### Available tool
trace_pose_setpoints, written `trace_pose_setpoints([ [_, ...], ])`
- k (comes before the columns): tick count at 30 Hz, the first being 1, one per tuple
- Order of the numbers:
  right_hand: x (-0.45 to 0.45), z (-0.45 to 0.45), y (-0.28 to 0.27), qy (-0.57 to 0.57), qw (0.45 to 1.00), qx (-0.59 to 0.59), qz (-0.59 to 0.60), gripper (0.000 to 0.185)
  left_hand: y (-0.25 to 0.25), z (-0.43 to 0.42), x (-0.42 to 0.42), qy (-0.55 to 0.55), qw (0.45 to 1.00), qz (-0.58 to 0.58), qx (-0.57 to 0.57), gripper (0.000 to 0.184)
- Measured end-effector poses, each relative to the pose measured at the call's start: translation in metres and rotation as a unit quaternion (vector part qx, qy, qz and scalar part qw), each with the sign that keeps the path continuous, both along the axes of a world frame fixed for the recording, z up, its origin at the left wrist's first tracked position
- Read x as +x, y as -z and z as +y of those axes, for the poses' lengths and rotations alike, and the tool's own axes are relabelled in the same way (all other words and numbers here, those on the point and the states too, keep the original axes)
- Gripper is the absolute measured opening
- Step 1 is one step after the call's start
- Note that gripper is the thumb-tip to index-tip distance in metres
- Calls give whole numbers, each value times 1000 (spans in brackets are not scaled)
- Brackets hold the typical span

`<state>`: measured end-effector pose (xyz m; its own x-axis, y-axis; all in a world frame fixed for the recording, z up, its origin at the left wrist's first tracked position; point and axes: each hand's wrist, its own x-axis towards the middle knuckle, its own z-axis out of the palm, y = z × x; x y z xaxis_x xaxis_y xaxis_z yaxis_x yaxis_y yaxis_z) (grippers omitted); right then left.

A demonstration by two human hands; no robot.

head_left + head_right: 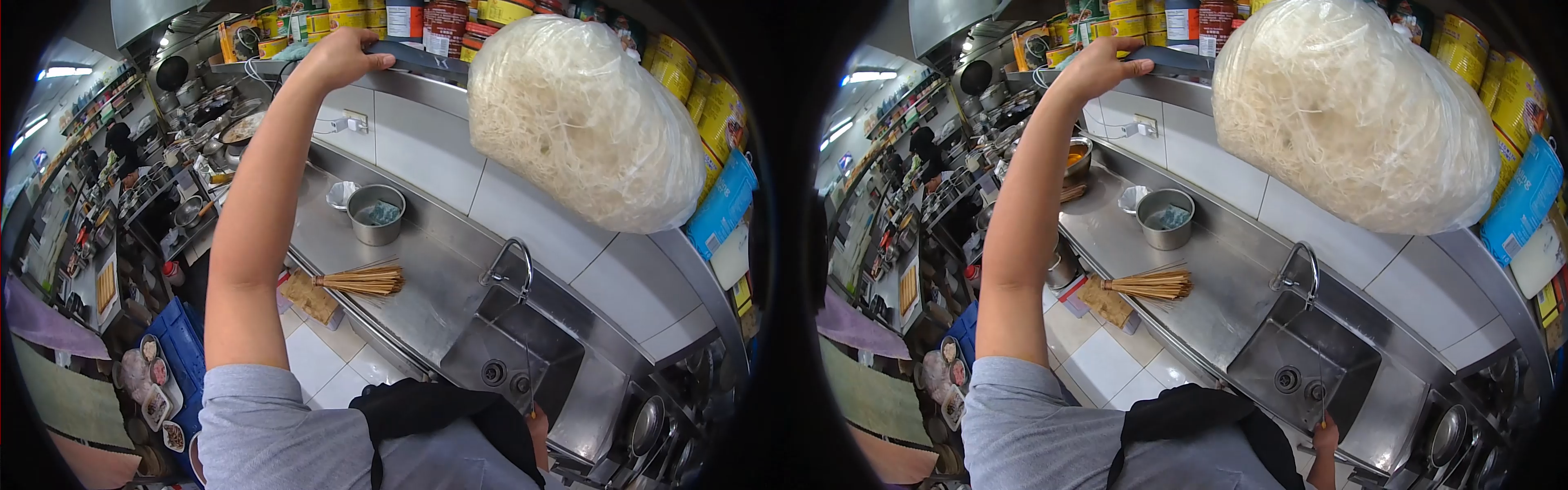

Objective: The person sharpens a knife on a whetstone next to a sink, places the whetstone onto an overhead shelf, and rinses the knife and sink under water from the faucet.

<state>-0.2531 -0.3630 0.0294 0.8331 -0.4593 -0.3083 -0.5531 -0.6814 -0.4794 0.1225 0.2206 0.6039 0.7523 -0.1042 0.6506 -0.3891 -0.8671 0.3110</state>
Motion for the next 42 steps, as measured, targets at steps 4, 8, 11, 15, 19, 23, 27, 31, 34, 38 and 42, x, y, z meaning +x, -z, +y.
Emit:
trace_pose_setpoints([
  [4,2,0,-3,-13,1000,-12,8,56,-18,-1,17,-20,993,23,117,61],
  [8,2,-6,5,-31,999,-10,15,56,-41,13,63,28,991,22,132,62],
  [11,1,-3,5,-17,1000,-16,8,56,-66,-9,-38,84,988,-17,-130,58],
  [15,-1,-10,27,34,999,-24,-13,54,20,-9,-73,218,918,-134,-304,49],
  [19,-1,8,7,87,996,-25,23,56,233,-65,-68,378,724,-66,-573,21],
  [23,-9,5,5,76,995,-43,45,56,436,-224,-38,241,700,430,-517,31],
  [27,2,5,5,63,995,-50,60,57,547,-346,-31,301,826,279,-385,49],
  [31,5,5,4,57,993,-51,86,58,538,-376,16,106,880,280,-369,47],
  [34,6,8,-1,63,994,-37,86,58,578,-375,44,121,902,279,-305,36],
  [38,3,8,-1,37,996,-57,55,57,605,-365,13,137,708,496,-483,31],
  [42,9,5,-1,49,995,-26,81,57,592,-365,-59,197,608,578,-507,36],
])
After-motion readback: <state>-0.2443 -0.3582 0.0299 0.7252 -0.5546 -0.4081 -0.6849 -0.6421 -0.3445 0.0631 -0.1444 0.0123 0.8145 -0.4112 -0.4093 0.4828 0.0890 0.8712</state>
